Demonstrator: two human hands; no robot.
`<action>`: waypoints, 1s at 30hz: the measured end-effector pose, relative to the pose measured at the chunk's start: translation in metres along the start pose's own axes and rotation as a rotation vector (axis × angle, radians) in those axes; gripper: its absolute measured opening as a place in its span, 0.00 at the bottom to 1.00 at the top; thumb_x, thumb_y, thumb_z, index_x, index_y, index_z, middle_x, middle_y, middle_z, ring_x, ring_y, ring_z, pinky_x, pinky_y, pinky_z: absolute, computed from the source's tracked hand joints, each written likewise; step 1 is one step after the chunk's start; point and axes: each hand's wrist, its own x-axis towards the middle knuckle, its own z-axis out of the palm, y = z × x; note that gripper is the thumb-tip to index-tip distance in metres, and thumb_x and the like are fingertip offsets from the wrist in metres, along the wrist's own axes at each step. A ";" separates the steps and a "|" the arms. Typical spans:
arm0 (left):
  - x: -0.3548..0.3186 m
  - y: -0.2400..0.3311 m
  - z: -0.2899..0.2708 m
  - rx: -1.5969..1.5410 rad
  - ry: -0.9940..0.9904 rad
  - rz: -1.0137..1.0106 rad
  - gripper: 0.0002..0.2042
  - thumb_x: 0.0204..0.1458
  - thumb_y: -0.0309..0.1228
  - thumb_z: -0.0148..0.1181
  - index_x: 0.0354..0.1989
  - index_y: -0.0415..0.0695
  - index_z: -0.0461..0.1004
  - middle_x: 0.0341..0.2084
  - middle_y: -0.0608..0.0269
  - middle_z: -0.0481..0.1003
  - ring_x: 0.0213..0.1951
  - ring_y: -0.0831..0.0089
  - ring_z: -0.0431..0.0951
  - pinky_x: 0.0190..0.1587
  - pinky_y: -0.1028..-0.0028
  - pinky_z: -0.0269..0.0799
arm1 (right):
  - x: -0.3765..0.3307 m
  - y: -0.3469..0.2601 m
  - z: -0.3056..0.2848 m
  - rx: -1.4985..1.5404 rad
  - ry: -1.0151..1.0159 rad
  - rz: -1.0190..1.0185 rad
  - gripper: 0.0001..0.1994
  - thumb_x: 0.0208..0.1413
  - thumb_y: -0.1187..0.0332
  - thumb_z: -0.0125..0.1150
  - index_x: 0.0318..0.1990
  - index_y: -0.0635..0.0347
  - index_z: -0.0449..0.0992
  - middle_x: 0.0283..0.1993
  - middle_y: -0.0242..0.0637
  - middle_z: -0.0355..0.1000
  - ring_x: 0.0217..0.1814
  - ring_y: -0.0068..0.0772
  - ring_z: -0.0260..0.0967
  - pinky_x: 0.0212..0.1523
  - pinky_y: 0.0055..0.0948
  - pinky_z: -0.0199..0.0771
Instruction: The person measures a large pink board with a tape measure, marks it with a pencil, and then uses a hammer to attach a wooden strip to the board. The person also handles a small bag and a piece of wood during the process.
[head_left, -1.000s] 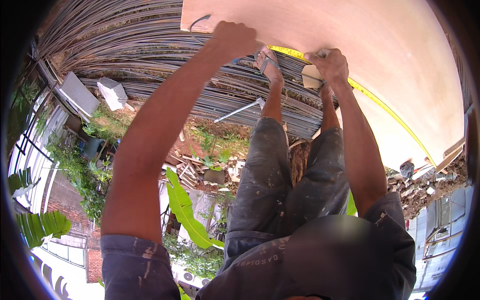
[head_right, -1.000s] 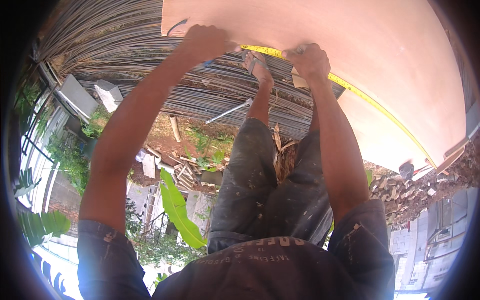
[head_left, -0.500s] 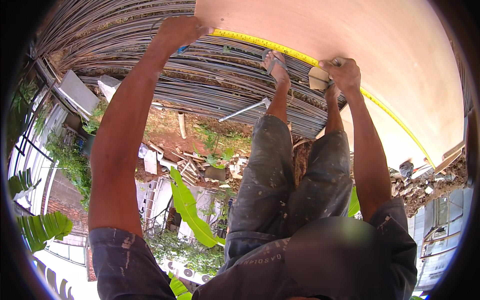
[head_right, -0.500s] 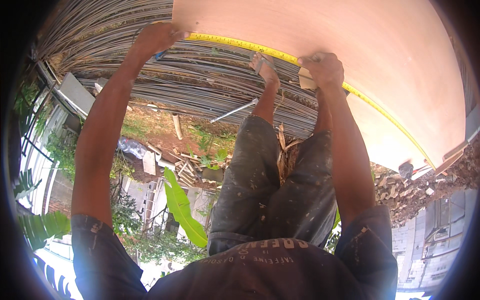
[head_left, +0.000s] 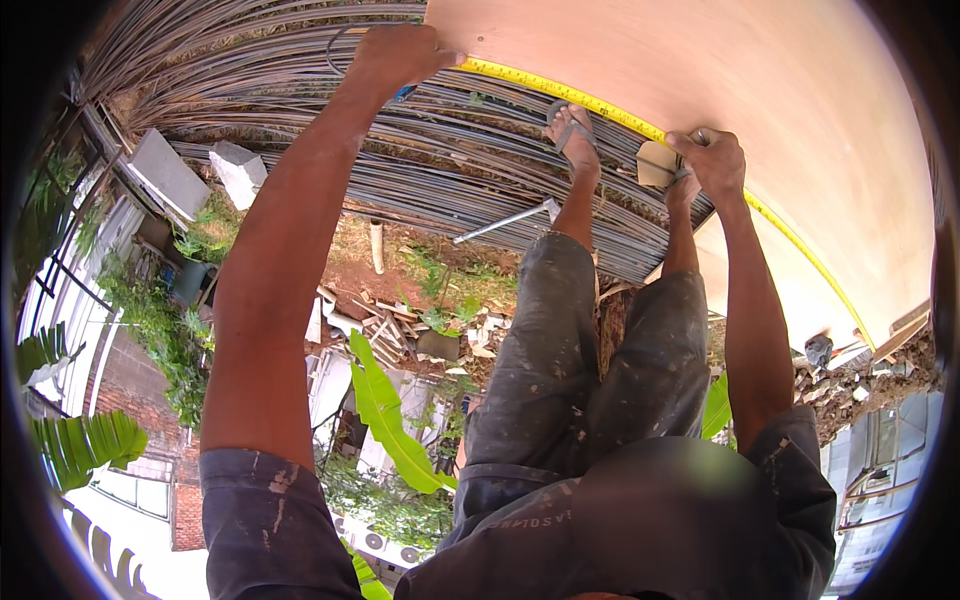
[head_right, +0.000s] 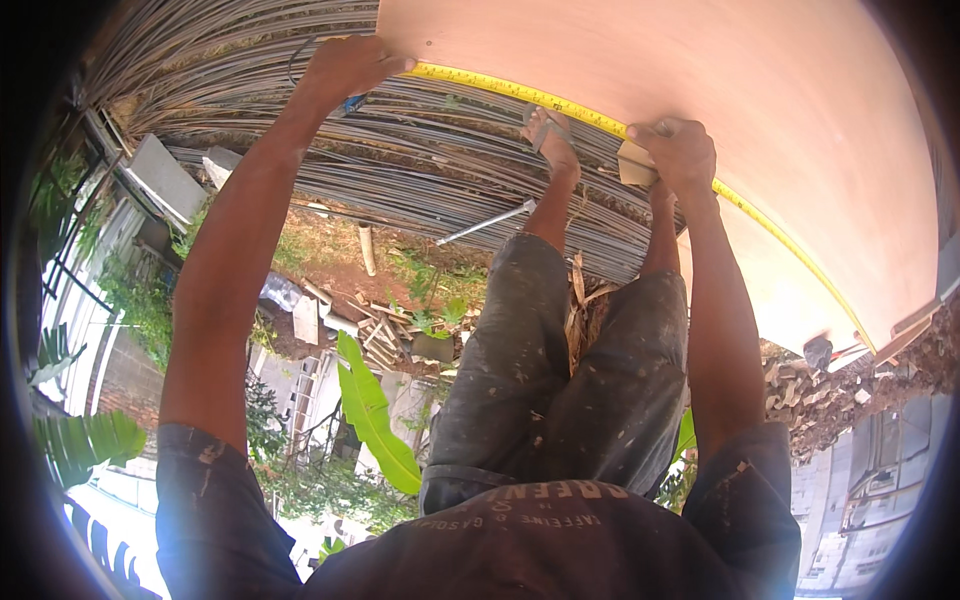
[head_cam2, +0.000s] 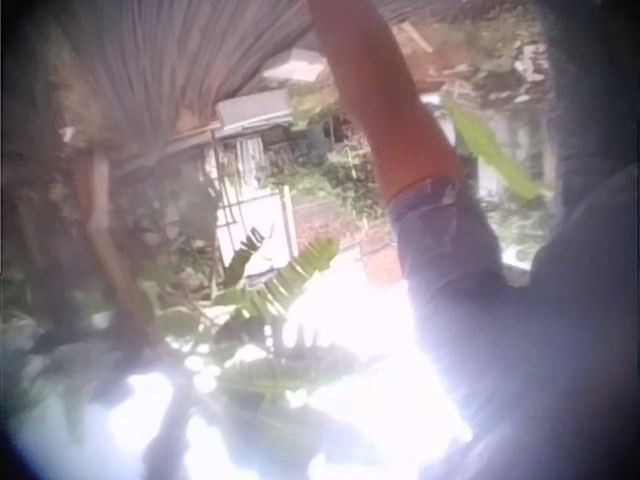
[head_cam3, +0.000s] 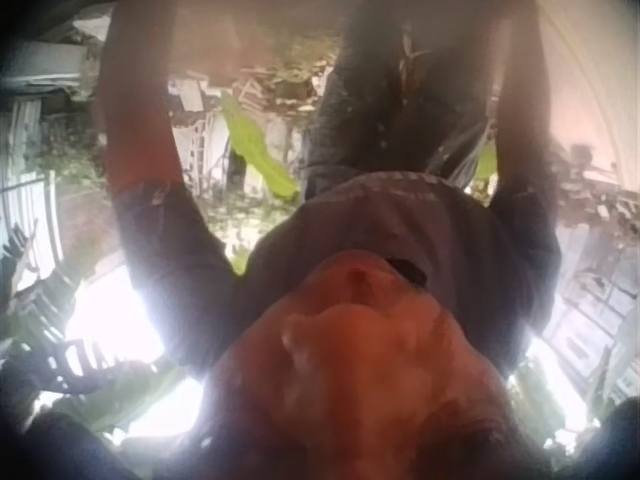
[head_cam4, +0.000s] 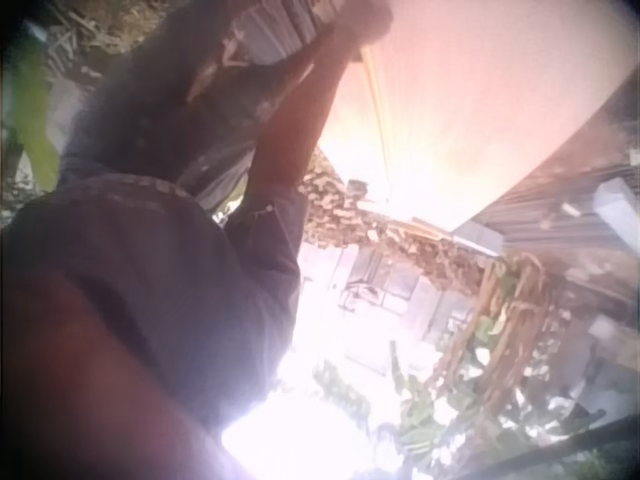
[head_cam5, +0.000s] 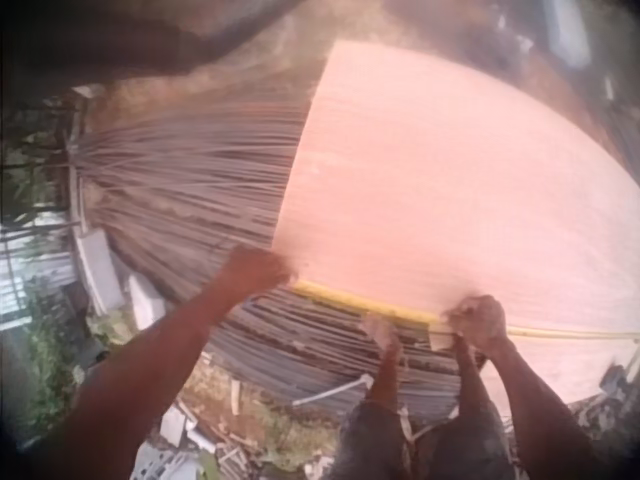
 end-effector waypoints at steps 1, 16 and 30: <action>0.000 -0.001 0.002 0.000 0.026 0.006 0.27 0.56 0.61 0.50 0.35 0.49 0.82 0.24 0.61 0.80 0.29 0.65 0.83 0.36 0.60 0.78 | 0.001 0.001 0.000 0.013 0.005 -0.008 0.18 0.43 0.50 0.72 0.23 0.57 0.79 0.20 0.34 0.75 0.24 0.30 0.73 0.30 0.32 0.71; -0.002 0.002 -0.005 -0.059 0.015 -0.025 0.26 0.53 0.61 0.54 0.38 0.50 0.83 0.28 0.60 0.81 0.35 0.62 0.83 0.41 0.58 0.78 | 0.006 0.007 0.001 -0.012 0.009 -0.029 0.21 0.44 0.49 0.72 0.23 0.60 0.79 0.20 0.35 0.75 0.24 0.29 0.73 0.29 0.30 0.71; -0.005 -0.036 -0.001 -0.176 -0.074 -0.057 0.31 0.47 0.66 0.58 0.24 0.45 0.82 0.15 0.60 0.74 0.21 0.67 0.78 0.34 0.61 0.76 | 0.005 0.008 0.004 0.030 0.033 -0.040 0.20 0.44 0.50 0.72 0.20 0.59 0.78 0.18 0.33 0.74 0.22 0.25 0.71 0.27 0.28 0.70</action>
